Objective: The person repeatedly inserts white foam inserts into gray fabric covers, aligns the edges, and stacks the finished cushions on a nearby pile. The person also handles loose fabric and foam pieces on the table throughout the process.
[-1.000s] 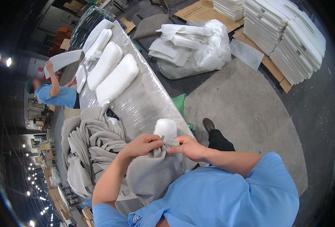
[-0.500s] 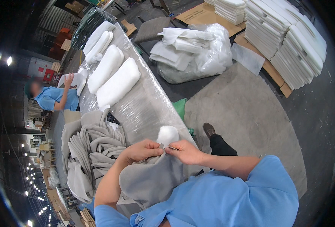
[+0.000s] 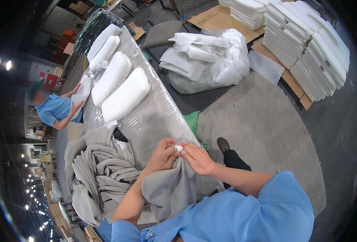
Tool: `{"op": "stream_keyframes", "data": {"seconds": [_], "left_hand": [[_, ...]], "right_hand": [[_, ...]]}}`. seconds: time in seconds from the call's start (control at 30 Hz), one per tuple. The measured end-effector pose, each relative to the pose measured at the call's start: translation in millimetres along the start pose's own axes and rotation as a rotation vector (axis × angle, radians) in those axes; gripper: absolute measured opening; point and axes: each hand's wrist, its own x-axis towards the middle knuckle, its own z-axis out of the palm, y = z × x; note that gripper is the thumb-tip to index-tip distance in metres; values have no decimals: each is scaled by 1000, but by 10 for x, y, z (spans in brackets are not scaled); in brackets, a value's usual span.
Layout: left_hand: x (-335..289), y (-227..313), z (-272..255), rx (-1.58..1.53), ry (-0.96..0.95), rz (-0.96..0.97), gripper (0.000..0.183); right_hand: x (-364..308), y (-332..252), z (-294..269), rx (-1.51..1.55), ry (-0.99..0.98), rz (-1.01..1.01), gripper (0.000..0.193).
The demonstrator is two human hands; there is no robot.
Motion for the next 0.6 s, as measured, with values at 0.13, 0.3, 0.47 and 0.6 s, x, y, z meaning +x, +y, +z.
{"op": "stream_keyframes", "data": {"seconds": [0.13,0.3,0.47,0.6], "left_hand": [[102,-95,208,-145,23,-82,23],[321,180,657,-334,59,-51,25],[559,74,1110,-555,-129,-138,31],[722,15,1154,-558,-246,-225,39]], "right_hand": [[55,75,-6,40,137,120,24],[-268,88,-287,34,381,117,27],[-512,330,-496,2,481,283,33],[-518,489,-502,121,532,382,36]]}}
